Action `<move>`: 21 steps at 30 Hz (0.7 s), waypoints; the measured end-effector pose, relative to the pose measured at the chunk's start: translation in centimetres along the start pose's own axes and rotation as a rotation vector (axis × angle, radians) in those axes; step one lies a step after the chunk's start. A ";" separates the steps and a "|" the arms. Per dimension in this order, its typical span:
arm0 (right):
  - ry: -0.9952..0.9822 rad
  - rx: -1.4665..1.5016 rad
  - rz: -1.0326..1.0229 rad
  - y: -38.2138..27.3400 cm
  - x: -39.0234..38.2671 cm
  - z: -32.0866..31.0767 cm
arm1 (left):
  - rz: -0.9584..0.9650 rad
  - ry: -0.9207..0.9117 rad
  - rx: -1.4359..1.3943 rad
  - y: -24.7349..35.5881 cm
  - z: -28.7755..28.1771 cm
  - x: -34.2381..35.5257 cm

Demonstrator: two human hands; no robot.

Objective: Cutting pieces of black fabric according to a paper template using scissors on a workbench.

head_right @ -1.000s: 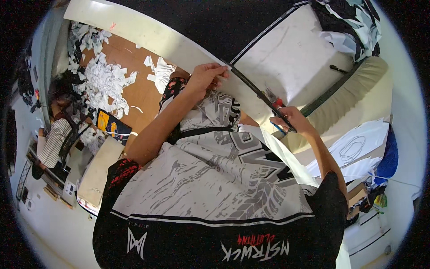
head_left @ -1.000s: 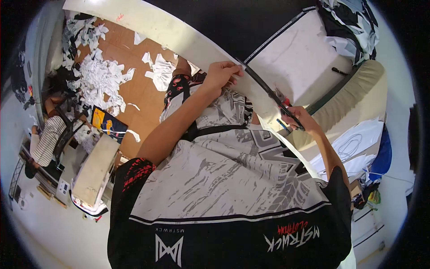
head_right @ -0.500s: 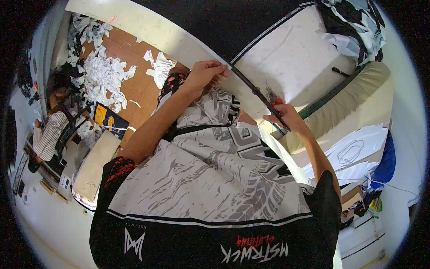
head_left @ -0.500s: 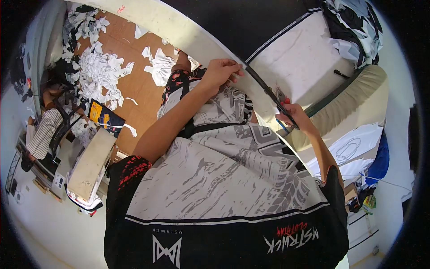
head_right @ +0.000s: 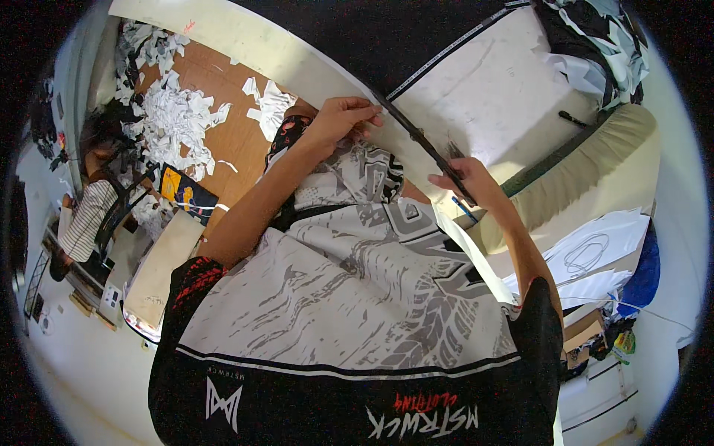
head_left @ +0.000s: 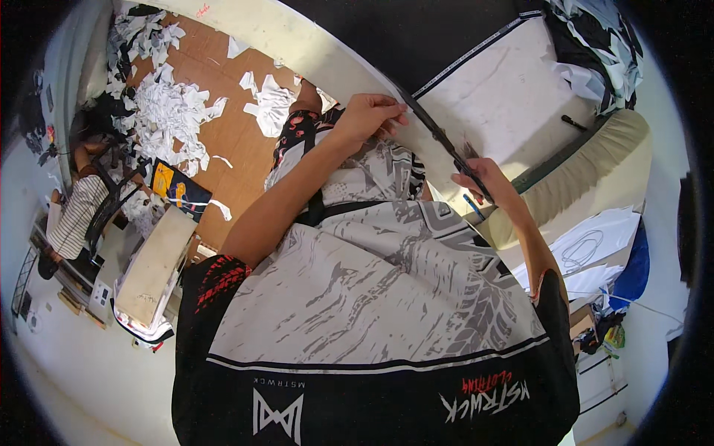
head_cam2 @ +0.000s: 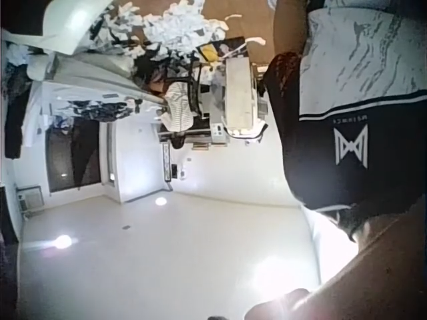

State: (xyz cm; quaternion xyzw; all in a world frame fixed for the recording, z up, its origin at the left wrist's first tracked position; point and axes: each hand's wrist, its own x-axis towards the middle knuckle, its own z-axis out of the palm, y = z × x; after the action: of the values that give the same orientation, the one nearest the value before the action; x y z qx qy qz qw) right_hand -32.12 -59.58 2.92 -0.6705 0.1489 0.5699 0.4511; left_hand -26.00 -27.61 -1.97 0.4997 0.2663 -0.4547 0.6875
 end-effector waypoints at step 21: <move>0.002 -0.027 0.019 -4.9 2.5 0.9 | -0.012 0.005 0.035 -0.4 0.1 0.0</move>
State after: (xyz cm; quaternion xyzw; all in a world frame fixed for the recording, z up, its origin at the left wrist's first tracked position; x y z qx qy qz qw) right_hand -28.43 -55.48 2.88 -0.6756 0.1479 0.5757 0.4362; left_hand -26.34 -27.75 -2.07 0.5112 0.2628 -0.4623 0.6751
